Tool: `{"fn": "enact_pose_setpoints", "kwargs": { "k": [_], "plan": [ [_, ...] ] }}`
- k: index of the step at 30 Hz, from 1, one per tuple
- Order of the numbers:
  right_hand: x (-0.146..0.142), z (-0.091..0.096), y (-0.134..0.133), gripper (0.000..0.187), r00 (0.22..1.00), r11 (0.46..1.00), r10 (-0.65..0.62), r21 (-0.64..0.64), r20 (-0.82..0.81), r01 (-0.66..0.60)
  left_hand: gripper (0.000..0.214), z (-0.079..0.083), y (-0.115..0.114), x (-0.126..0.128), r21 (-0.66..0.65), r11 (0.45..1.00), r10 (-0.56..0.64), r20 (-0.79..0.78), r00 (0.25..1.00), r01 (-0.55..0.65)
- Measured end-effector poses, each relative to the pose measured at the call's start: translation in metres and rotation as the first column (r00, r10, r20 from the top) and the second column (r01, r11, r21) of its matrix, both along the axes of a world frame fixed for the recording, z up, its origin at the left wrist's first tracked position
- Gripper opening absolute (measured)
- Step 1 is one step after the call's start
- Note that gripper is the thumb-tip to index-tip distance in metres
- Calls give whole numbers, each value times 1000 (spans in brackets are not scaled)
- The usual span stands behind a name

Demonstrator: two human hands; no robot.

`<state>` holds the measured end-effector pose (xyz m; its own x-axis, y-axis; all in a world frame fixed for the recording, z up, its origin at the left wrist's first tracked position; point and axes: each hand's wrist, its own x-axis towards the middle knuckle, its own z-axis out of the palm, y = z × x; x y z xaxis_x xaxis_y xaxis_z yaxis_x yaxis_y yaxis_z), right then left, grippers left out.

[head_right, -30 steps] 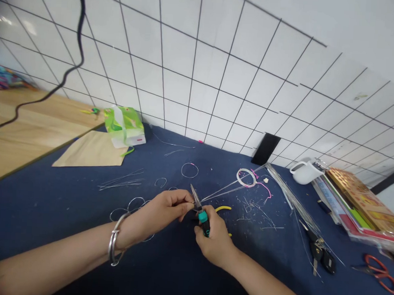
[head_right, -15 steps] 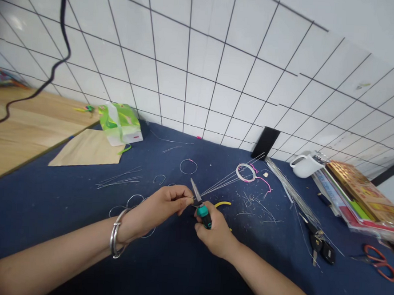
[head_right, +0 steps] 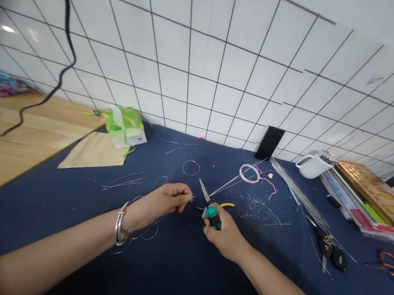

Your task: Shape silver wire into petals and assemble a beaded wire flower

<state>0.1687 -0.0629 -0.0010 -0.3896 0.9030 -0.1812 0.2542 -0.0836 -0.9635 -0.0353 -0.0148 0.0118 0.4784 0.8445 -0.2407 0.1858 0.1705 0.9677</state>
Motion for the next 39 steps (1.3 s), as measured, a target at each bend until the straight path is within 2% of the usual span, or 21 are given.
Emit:
{"fn": "enact_pose_setpoints", "kwargs": {
  "k": [3,8,15,25,28,32,35,39],
  "plan": [
    [0,5,-1,16,995,998,33,47,99,-38,21,-1,9,-8,-46,999,-6,38,999,8],
    [-6,13,-9,20,958,985,89,118,271,-125,21,-5,20,-15,-151,988,44,197,979,-14],
    [-10,21,-19,31,879,929,179,220,441,-299,23,-10,13,-8,-253,967,91,366,926,5],
    [-8,27,-17,29,829,934,189,163,526,-317,16,-5,20,-22,-263,963,182,463,867,-62],
    [-7,25,-18,32,824,930,189,170,534,-325,16,-4,24,-24,-207,976,147,398,906,-67],
    [-6,21,-18,31,821,920,184,198,540,-337,18,-3,29,-38,-65,995,92,203,975,-81],
    [-5,17,-18,33,819,915,183,210,544,-344,16,-3,27,-64,18,991,134,57,989,-135],
    [-4,10,-17,37,812,917,162,218,561,-333,21,-7,10,-111,117,979,183,-178,967,-164]
  ]
}}
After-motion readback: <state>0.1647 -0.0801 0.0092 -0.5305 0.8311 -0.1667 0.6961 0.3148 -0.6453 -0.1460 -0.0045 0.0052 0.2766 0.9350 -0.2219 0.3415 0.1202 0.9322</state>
